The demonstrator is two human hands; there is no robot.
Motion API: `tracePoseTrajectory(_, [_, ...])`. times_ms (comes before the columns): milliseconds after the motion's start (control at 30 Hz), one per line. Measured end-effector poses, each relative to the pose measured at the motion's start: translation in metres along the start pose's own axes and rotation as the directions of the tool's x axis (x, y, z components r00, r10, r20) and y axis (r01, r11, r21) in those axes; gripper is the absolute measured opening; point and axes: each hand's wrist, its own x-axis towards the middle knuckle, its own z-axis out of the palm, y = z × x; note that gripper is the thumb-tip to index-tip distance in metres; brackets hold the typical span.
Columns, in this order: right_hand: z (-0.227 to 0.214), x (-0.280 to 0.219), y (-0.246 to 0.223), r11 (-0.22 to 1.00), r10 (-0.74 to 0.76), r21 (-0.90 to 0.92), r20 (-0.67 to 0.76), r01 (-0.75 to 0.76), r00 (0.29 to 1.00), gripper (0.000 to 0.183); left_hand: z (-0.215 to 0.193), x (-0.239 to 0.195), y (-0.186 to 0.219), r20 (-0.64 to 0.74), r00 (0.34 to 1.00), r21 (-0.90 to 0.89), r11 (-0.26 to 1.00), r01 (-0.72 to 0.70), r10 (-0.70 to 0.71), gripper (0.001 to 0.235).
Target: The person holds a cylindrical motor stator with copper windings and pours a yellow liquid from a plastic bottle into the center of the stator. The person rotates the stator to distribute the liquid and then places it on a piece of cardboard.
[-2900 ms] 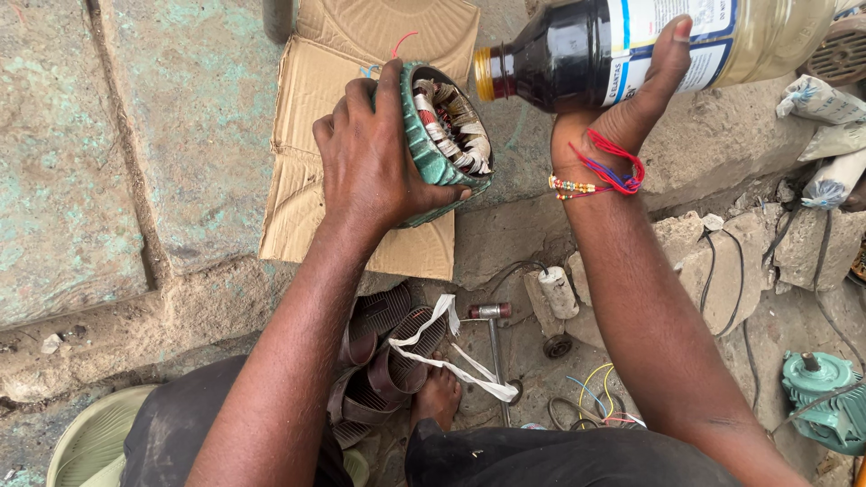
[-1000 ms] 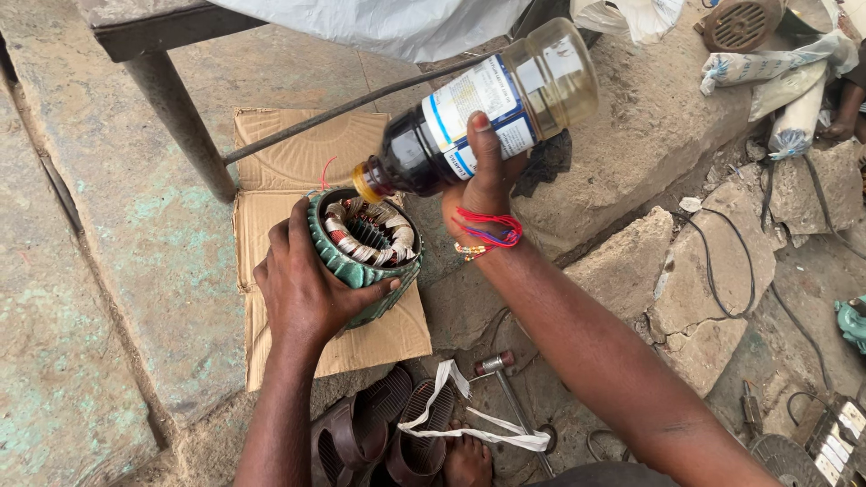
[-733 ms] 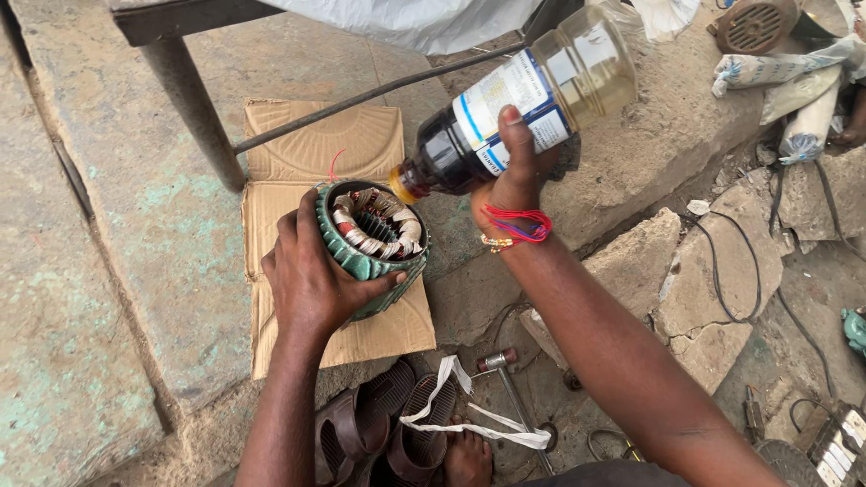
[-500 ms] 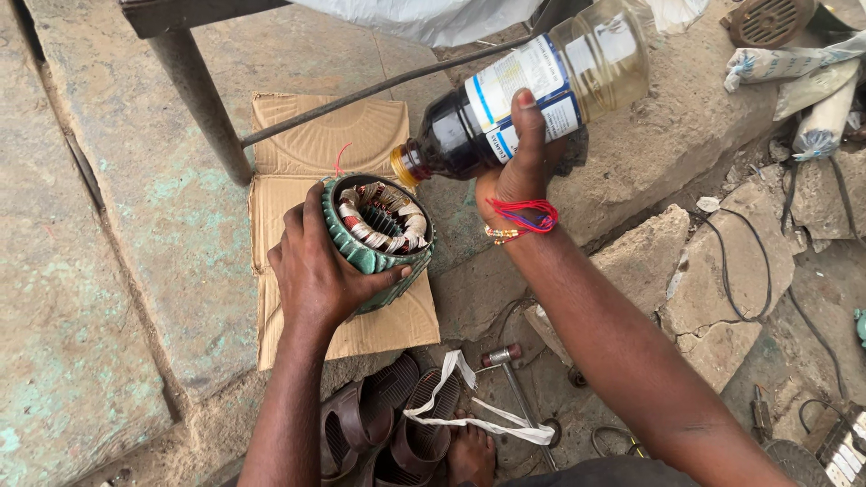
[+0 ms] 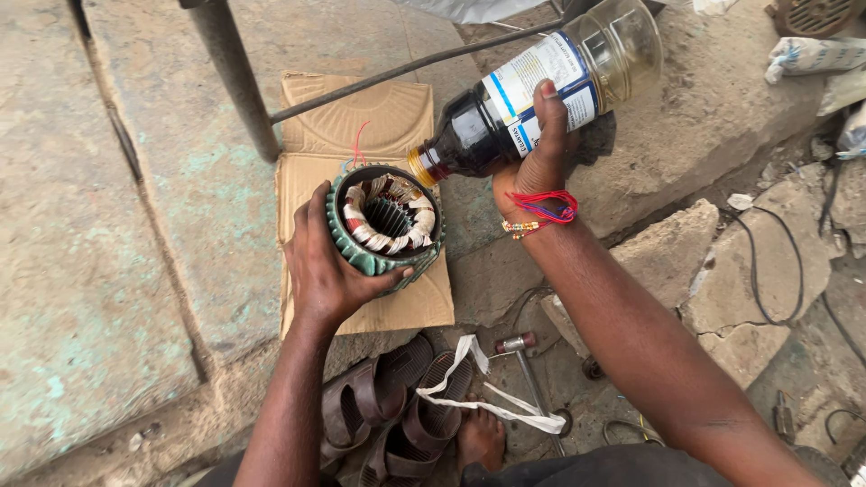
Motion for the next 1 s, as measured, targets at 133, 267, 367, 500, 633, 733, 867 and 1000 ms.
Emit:
tracePoseTrajectory(133, [0.005,-0.009,0.004,0.998,0.042,0.037,0.054,-0.044,0.998,0.063,0.004,-0.016,-0.015,-0.068,0.997,-0.039,0.999,-0.027,0.024,0.139])
tracePoseTrajectory(267, [0.009,-0.016,0.008,0.999,0.045,0.023,0.091,-0.047,0.995,0.061,0.021,-0.036,-0.021,-0.195,0.980,-0.031,0.999,-0.034,0.027,0.138])
tracePoseTrajectory(367, [0.013,-0.018,0.011,0.999,0.040,0.024,0.101,-0.042,0.994,0.059,0.040,-0.050,-0.009,-0.322,0.946,-0.014,0.999,0.037,-0.040,0.139])
tracePoseTrajectory(500, [0.016,-0.016,0.014,0.998,0.046,0.030,0.106,-0.049,0.993,0.059,0.070,-0.069,0.022,-0.370,0.877,-0.062,0.950,0.305,-0.306,0.144])
tracePoseTrajectory(633, [0.013,-0.017,0.018,0.999,0.044,0.008,0.110,-0.045,0.993,0.059,0.066,-0.079,0.022,-0.297,0.901,-0.028,0.946,0.323,-0.316,0.148])
tracePoseTrajectory(733, [0.016,-0.014,0.020,0.999,0.041,0.014,0.111,-0.042,0.993,0.061,0.042,-0.076,0.001,-0.175,0.958,-0.011,0.974,0.228,-0.226,0.145])
tracePoseTrajectory(867, [0.016,-0.009,0.022,0.999,0.043,-0.006,0.108,-0.043,0.993,0.071,0.020,-0.059,-0.025,-0.117,0.993,-0.005,1.000,0.022,-0.023,0.158])
tracePoseTrajectory(1000, [0.011,-0.003,0.016,0.995,0.104,-0.021,0.178,-0.102,0.978,0.082,0.008,-0.034,-0.041,-0.017,0.983,-0.173,0.968,-0.183,0.182,0.161])
